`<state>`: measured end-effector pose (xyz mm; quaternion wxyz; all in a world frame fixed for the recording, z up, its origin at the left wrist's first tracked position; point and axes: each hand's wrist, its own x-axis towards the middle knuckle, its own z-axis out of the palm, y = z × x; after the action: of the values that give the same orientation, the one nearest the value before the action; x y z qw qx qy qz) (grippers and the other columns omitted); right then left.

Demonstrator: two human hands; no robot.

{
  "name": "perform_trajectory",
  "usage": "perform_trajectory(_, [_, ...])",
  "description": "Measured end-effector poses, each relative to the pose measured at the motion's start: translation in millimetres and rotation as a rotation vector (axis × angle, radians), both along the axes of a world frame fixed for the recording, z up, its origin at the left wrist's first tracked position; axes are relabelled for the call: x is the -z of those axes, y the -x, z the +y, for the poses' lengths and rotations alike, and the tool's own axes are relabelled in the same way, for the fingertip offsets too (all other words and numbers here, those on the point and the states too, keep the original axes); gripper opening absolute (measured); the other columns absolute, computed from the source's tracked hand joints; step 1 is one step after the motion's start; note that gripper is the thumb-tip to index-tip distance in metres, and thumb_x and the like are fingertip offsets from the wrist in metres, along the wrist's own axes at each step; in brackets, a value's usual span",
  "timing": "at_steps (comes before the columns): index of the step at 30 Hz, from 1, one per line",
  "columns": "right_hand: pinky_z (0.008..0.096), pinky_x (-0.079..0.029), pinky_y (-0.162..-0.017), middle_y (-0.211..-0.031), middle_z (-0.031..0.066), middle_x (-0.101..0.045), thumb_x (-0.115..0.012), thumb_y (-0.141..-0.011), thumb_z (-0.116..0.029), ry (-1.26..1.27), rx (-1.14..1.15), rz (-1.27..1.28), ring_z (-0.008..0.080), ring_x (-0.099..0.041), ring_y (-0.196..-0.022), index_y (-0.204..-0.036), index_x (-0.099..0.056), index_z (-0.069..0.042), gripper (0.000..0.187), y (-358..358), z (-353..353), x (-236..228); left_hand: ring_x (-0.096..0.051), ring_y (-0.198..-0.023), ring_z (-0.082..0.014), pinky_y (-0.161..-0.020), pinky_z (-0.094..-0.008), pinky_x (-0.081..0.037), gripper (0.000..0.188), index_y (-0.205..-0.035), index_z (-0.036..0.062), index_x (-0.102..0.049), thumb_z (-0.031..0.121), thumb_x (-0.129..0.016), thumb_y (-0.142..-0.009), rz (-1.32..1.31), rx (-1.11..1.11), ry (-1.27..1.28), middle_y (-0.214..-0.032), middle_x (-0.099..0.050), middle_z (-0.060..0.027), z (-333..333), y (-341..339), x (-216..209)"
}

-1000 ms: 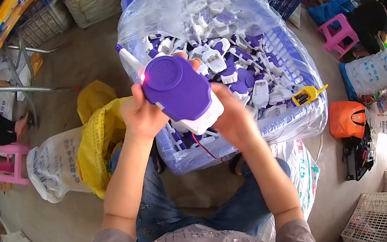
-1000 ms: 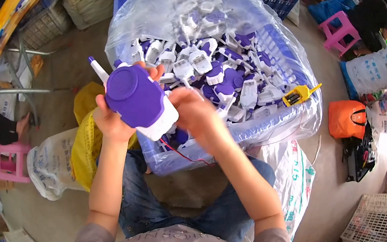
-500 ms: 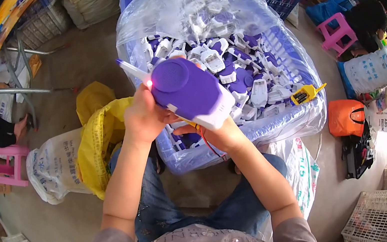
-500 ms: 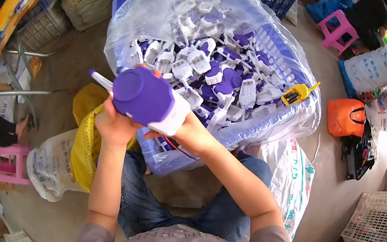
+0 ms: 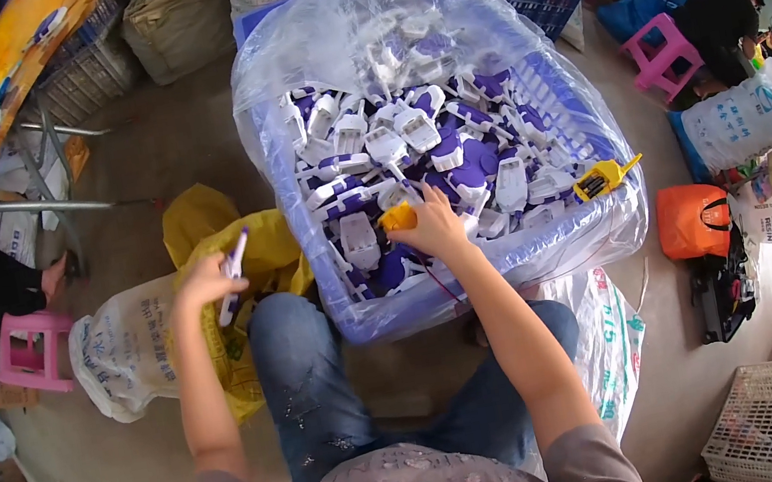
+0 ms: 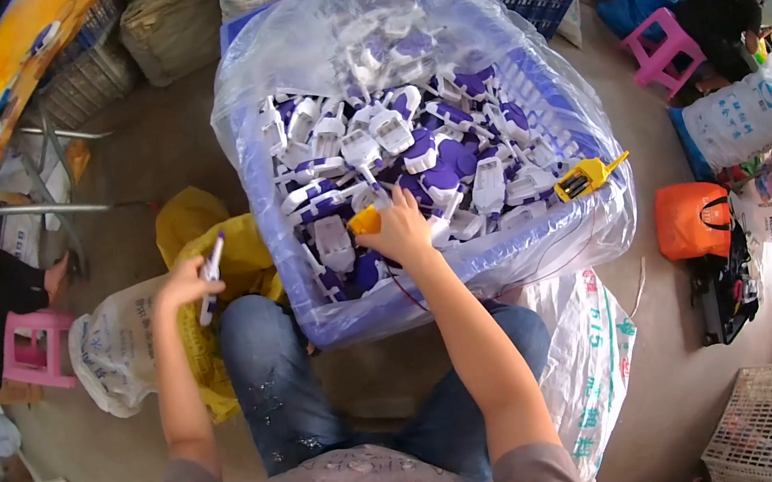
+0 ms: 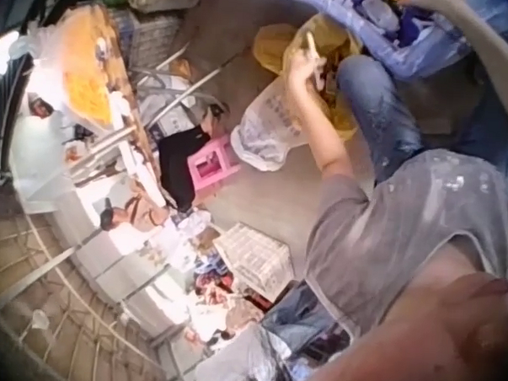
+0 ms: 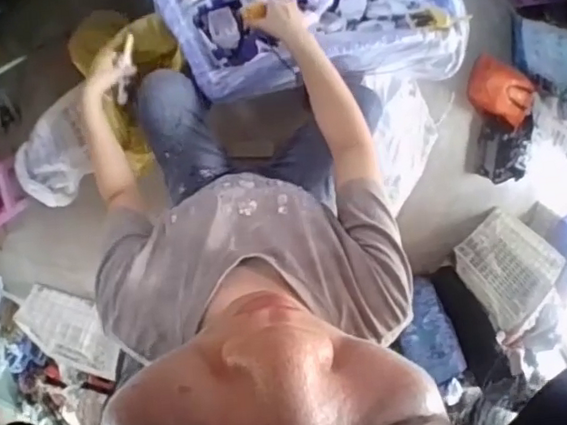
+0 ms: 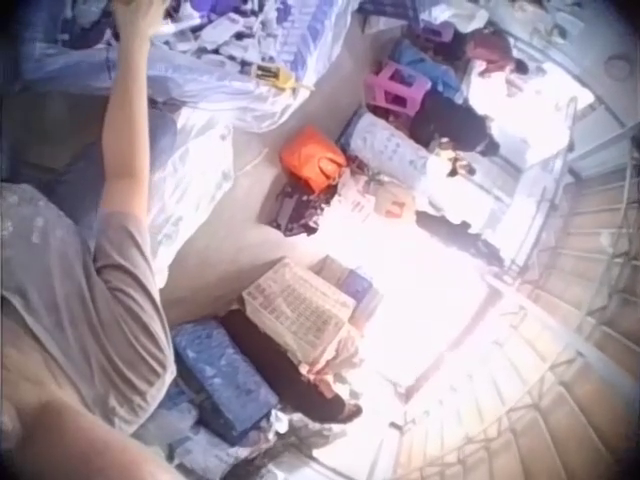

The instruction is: Testing the electronic functionality of plastic toy gun components using a handheld tester.

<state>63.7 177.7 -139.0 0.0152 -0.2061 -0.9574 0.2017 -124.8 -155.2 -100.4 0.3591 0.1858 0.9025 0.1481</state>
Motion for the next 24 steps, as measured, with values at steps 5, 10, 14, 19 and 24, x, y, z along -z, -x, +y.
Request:
perform_trajectory(5, [0.043,-0.037,-0.094,-0.132,0.0209,-0.04,-0.073,-0.057,-0.053,-0.07,-0.016,-0.182,0.0353,-0.038,-0.122,-0.1,-0.067,-0.012,0.06,14.5,-11.7,-4.8,-0.048,-0.116,-0.0307,-0.097,-0.0349,-0.037,0.068,-0.124,-0.0013,-0.046,0.033,-0.071,-0.07,0.31,0.015,-0.179,-0.124,-0.049,-0.0206,-16.5,-14.9,-7.8])
perform_trajectory(10, [0.042,-0.042,-0.085,-0.104,0.0146,-0.056,-0.071,-0.057,-0.057,0.064,0.029,-0.223,0.0306,-0.055,-0.1,-0.098,-0.066,-0.009,0.063,13.1,-3.6,-5.3,-0.056,-0.104,-0.0207,-0.089,-0.03,-0.043,0.048,-0.124,0.001,-0.046,0.023,-0.061,-0.084,0.141,-0.072,-0.767,-0.112,-0.058,-0.0128,55.6,-37.8,-61.8])
perform_trajectory(14, [0.0404,-0.046,-0.08,-0.095,0.0176,-0.058,-0.072,-0.057,-0.05,0.04,0.075,0.036,0.0321,-0.057,-0.091,-0.088,-0.067,-0.005,0.055,12.6,-2.1,-18.9,-0.057,-0.099,-0.0176,-0.083,-0.0301,-0.044,0.041,-0.123,0.0055,-0.047,0.025,-0.055,-0.088,-0.457,-0.26,-1.049,-0.112,-0.058,-0.009,114.7,-70.9,-83.3])
perform_trajectory(19, [0.037,-0.047,-0.077,-0.099,0.0152,-0.055,-0.074,-0.059,-0.031,-0.092,0.026,0.322,0.0314,-0.056,-0.09,-0.084,-0.066,-0.003,0.038,-11.4,-23.8,-85.8,-0.051,-0.103,-0.0273,-0.071,-0.0407,-0.047,0.066,-0.123,0.0164,-0.041,0.056,-0.063,-0.075,-0.936,-0.533,-0.861,-0.125,-0.039,-0.0114,161.1,-83.1,-50.6])
perform_trajectory(24, [0.0379,-0.047,-0.079,-0.112,0.0126,-0.049,-0.076,-0.055,-0.015,-0.09,-0.184,0.463,0.0303,-0.051,-0.102,-0.084,-0.063,-0.005,0.034,-39.0,-43.7,-118.0,-0.061,-0.076,-0.0173,-0.069,-0.034,-0.05,0.048,-0.096,0.009,-0.057,0.053,-0.062,-0.077,-1.172,-0.568,-0.976,-0.088,-0.062,-0.0059,189.8,-92.2,-45.4])
